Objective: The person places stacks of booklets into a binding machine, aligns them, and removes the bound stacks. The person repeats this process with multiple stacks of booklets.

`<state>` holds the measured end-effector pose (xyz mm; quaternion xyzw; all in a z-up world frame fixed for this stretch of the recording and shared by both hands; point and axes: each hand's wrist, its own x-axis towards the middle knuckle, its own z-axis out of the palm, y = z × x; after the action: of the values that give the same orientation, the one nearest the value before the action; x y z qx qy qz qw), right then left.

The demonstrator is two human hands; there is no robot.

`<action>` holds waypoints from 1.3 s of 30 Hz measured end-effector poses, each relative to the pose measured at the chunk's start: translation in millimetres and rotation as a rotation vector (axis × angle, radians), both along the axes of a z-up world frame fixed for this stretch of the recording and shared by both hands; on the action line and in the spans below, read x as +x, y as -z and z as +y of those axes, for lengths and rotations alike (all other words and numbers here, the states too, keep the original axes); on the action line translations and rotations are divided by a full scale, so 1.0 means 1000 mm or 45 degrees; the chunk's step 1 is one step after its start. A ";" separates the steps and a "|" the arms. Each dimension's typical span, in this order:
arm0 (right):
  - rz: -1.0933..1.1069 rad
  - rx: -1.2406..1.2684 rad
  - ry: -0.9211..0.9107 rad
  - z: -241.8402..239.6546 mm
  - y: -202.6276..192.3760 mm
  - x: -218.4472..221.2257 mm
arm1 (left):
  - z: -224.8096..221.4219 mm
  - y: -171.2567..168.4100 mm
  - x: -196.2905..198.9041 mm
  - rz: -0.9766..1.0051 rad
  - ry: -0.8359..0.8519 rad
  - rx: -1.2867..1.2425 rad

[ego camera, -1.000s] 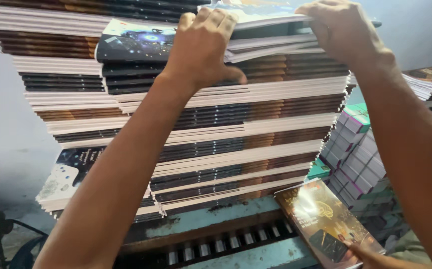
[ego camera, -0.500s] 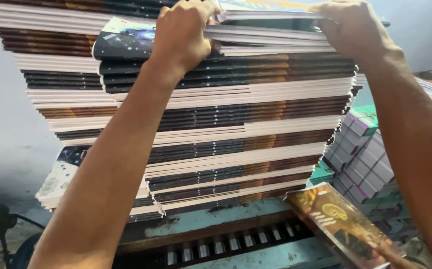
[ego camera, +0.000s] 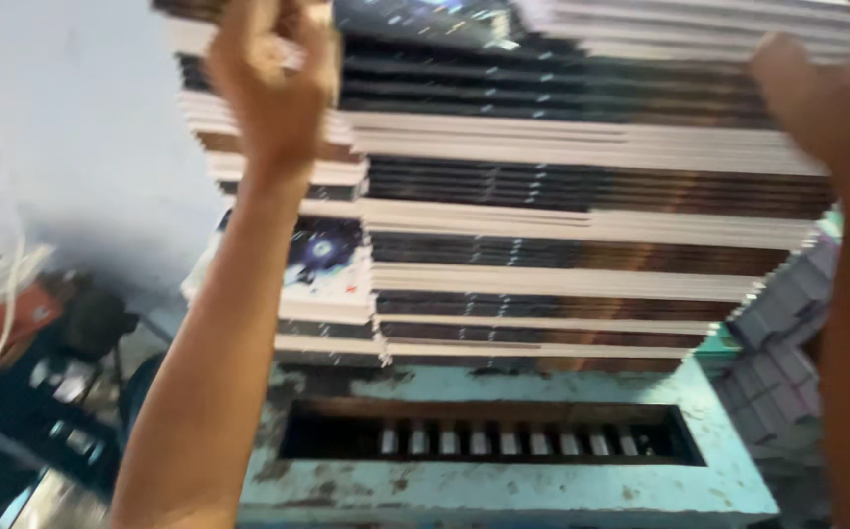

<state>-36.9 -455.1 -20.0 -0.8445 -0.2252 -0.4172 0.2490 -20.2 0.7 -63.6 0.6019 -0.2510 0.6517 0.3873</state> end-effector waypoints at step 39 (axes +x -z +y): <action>-0.135 -0.683 -0.414 0.409 0.306 -0.013 | 0.261 0.298 -0.084 1.939 0.554 -1.414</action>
<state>-49.9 -46.1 -325.9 -0.8101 -0.4718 -0.3412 0.0687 -104.4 261.6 -361.8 0.5346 0.3050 0.0267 0.7877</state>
